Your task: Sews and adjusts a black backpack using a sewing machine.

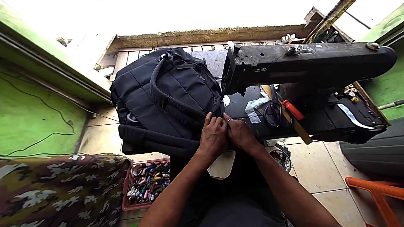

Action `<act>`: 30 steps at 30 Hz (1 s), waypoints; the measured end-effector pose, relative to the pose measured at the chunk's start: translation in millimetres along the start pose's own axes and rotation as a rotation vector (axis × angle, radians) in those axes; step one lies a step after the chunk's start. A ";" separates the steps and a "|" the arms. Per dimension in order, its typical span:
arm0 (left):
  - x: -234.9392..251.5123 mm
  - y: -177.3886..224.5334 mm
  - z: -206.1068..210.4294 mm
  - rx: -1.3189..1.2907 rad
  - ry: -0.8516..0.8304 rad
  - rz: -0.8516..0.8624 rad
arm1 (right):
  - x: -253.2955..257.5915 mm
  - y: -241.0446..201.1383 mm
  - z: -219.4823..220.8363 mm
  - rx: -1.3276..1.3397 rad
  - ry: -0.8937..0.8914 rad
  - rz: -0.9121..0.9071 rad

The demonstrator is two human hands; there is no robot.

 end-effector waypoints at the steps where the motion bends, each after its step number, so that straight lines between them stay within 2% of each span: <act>1: 1.0 -0.3 -0.1 0.005 -0.004 -0.001 | 1.3 0.1 0.0 -0.002 0.002 0.006; 14: 37.1 -12.6 -4.5 0.077 -0.060 0.006 | 35.5 3.8 -13.6 0.035 -0.066 0.068; 20: 36.3 -14.7 -2.2 0.121 -0.020 0.044 | 37.0 8.1 -9.7 0.067 0.049 0.068; 23: 13.9 -18.4 -12.7 0.127 0.048 0.071 | 21.4 17.5 -4.9 0.315 0.170 0.077; 26: -10.6 -36.9 -33.7 0.123 0.013 -0.030 | -7.4 30.6 -5.6 0.669 0.080 0.149; 27: -15.5 -44.6 -38.9 0.129 -0.020 -0.061 | -19.3 33.8 -7.0 0.686 0.039 0.161; 28: -17.1 -51.5 -42.8 0.128 -0.047 -0.066 | -31.8 36.8 -8.7 0.583 0.033 0.155; 30: -13.0 -61.1 -49.1 0.066 -0.067 -0.044 | -55.3 35.1 -8.6 0.287 0.174 0.078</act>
Point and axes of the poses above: each hand's wrist, its own x-axis towards the middle knuckle, its own z-axis out of the palm, y = z × x, the point moved 3 cm from there along x, towards the middle knuckle, and after that the axes turned 1 degree about x, right-handed, at the moved point
